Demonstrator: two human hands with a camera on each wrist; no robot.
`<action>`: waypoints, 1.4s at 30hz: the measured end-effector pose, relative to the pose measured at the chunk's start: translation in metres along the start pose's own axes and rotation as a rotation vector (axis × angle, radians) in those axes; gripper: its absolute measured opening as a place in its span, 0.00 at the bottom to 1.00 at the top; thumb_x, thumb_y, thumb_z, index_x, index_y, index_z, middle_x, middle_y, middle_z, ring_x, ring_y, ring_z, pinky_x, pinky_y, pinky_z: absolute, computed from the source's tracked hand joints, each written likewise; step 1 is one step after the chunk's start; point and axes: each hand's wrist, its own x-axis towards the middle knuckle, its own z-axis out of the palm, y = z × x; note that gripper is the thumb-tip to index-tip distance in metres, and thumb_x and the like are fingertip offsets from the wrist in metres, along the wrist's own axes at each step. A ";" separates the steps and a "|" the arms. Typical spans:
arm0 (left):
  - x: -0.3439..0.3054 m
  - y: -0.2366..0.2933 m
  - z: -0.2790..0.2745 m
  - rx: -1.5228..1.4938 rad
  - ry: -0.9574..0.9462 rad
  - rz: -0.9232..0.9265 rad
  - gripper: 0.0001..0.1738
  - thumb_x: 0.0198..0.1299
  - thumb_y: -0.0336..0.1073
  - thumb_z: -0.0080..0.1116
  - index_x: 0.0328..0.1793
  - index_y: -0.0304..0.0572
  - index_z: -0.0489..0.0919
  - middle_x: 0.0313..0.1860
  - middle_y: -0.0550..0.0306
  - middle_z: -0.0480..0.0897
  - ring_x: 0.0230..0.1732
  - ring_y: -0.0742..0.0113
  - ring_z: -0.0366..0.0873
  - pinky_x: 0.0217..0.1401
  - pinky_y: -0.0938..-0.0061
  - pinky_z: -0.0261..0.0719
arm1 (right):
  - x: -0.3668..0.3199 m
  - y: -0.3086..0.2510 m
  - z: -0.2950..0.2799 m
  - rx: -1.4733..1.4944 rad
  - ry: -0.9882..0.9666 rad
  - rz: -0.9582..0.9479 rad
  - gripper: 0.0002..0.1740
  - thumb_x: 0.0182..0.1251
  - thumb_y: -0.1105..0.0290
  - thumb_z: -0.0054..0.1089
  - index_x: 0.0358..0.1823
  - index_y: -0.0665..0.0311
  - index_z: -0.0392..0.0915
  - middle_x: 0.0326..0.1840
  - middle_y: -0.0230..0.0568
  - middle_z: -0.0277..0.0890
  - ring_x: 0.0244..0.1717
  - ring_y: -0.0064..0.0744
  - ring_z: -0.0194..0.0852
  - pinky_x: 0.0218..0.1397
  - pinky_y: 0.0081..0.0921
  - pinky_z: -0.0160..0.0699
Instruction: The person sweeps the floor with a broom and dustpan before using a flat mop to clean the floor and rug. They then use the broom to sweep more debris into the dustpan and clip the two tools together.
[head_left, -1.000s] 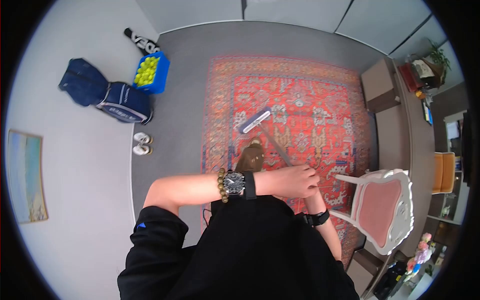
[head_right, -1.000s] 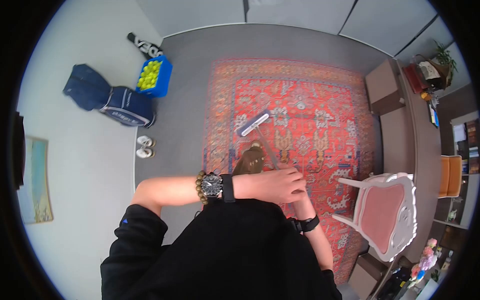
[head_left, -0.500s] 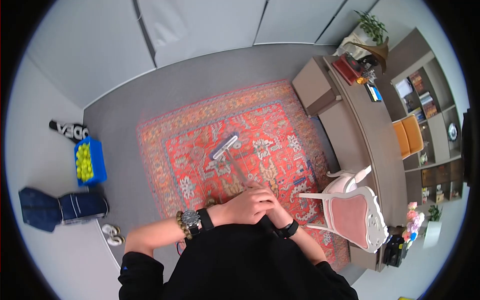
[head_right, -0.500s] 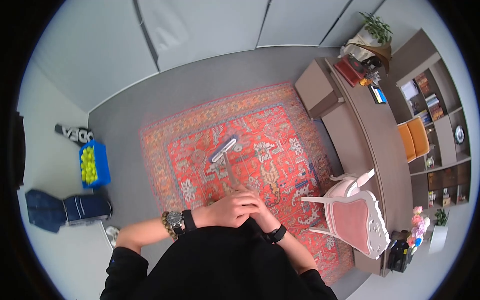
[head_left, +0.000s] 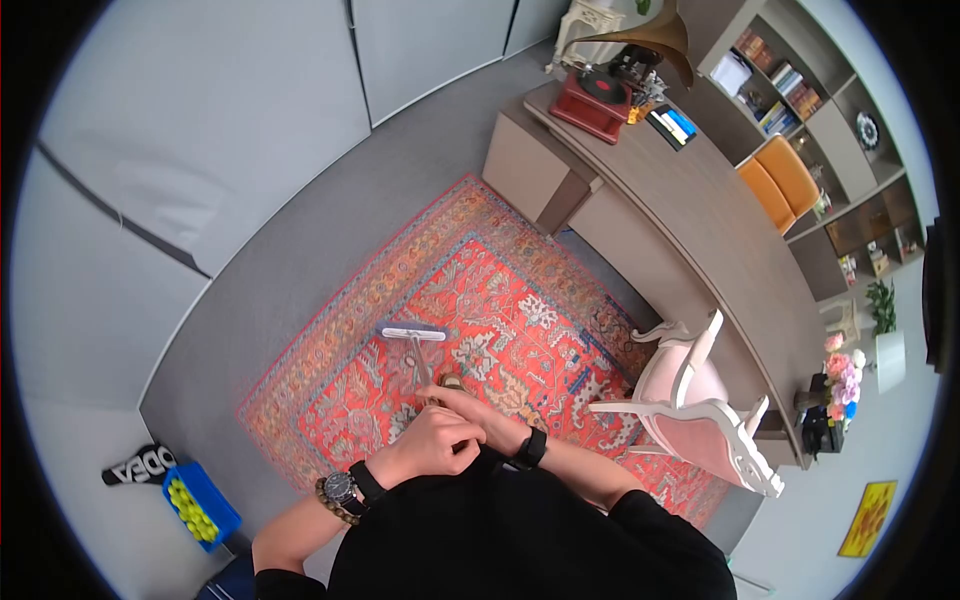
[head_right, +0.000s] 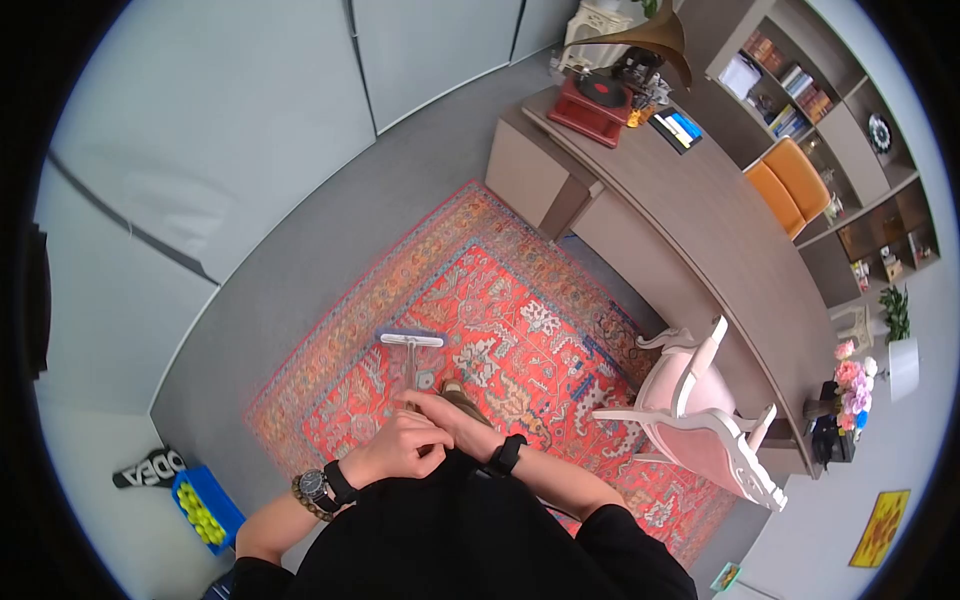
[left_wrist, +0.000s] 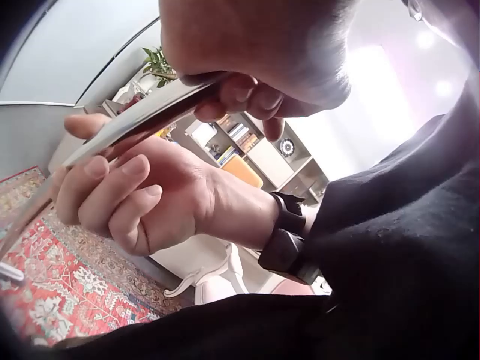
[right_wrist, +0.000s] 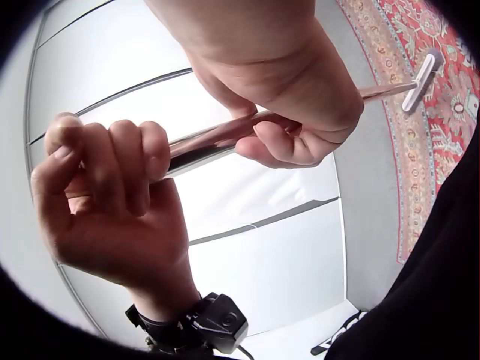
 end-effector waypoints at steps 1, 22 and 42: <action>0.021 -0.011 -0.005 -0.013 -0.034 0.013 0.03 0.41 0.23 0.57 0.24 0.38 0.79 0.17 0.52 0.78 0.20 0.58 0.77 0.23 0.70 0.74 | 0.007 -0.014 -0.016 0.013 0.008 -0.010 0.26 0.70 0.68 0.39 0.68 0.65 0.52 0.54 0.34 0.62 0.59 0.23 0.60 0.63 0.20 0.57; 0.344 -0.336 -0.086 -0.342 -0.145 -0.019 0.04 0.46 0.28 0.59 0.29 0.37 0.77 0.27 0.53 0.75 0.33 0.57 0.73 0.39 0.70 0.71 | 0.265 -0.153 -0.367 0.893 0.733 0.050 0.14 0.69 0.61 0.45 0.26 0.59 0.66 0.22 0.29 0.65 0.24 0.25 0.64 0.31 0.23 0.66; 0.541 -0.620 -0.110 -0.264 0.056 -0.436 0.16 0.53 0.32 0.57 0.17 0.31 0.70 0.18 0.46 0.72 0.21 0.53 0.72 0.28 0.61 0.68 | 0.510 -0.155 -0.702 0.948 0.775 0.417 0.11 0.58 0.69 0.54 0.20 0.59 0.64 0.15 0.35 0.64 0.16 0.30 0.64 0.19 0.26 0.65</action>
